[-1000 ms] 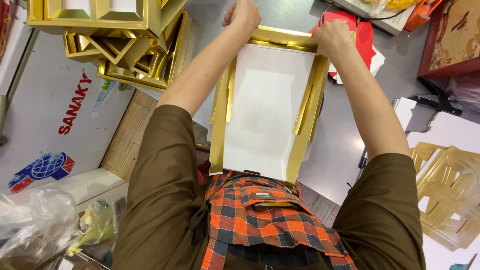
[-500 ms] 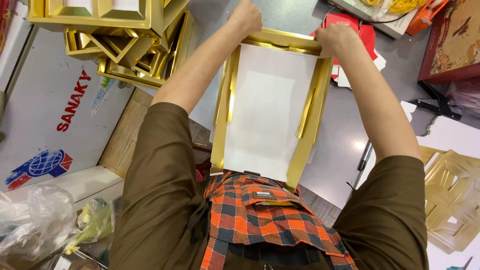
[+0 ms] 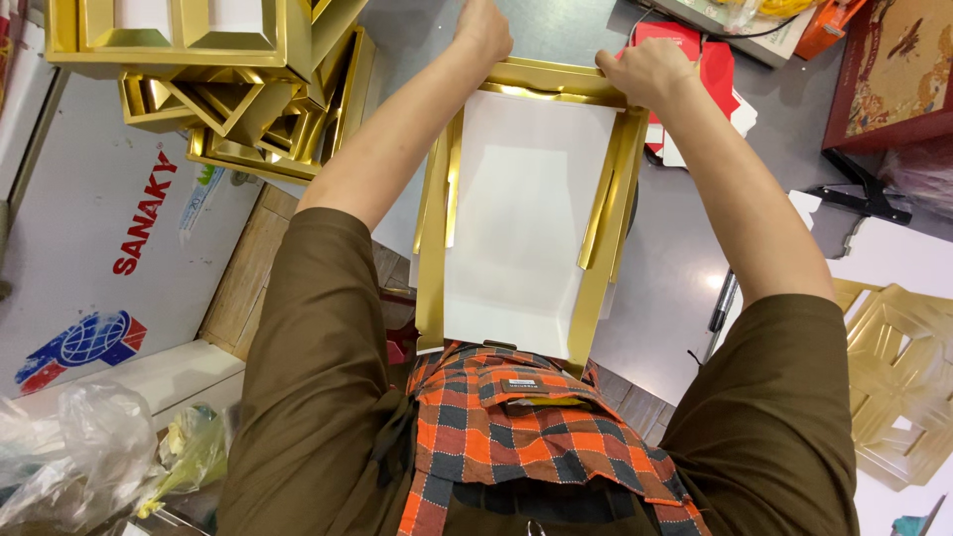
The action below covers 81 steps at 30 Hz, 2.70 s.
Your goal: The person assembles a gold-colored box by folding a flat sheet into a tray shape and inserting a decorative gold insert. They then fold a white sheet into a rectangular box and place it inside the gold tray.
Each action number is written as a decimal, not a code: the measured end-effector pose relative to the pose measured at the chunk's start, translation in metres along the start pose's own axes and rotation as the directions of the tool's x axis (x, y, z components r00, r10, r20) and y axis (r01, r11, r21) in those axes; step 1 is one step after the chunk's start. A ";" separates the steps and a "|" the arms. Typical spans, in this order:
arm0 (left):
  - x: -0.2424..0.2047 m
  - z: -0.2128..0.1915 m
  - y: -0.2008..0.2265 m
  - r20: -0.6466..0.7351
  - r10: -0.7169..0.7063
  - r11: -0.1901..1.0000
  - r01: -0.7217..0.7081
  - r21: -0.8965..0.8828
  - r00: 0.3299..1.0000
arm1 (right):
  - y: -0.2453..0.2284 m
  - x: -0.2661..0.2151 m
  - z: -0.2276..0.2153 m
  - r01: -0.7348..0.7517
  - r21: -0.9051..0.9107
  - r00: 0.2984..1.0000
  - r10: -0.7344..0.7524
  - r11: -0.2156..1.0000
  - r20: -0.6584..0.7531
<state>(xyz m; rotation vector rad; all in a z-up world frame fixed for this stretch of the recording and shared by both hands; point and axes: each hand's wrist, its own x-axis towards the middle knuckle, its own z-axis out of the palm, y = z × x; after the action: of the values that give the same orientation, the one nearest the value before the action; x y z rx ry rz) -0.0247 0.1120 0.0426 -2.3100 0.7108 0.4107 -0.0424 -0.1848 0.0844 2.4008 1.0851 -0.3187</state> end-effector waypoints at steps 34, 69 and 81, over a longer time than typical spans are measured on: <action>-0.362 0.026 0.082 -0.577 0.248 0.584 -0.595 -0.552 0.778 | -0.188 -0.254 -0.039 0.155 0.466 0.983 -0.089 0.871 -0.160; -0.281 -0.030 0.157 -0.623 -0.250 0.650 -0.348 -0.675 0.741 | -0.199 -0.201 -0.029 -0.018 0.410 0.783 0.268 0.912 -0.561; -0.294 -0.052 0.170 -0.778 -0.391 0.707 -0.380 -0.596 0.491 | -0.203 -0.193 -0.020 0.066 0.365 0.775 0.183 0.929 -0.605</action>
<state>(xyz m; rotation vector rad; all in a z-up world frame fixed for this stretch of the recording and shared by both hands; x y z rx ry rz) -0.3557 0.0815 0.1294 -3.2795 1.1647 -0.8123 -0.3216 -0.1825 0.1108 2.9822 1.3071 0.3921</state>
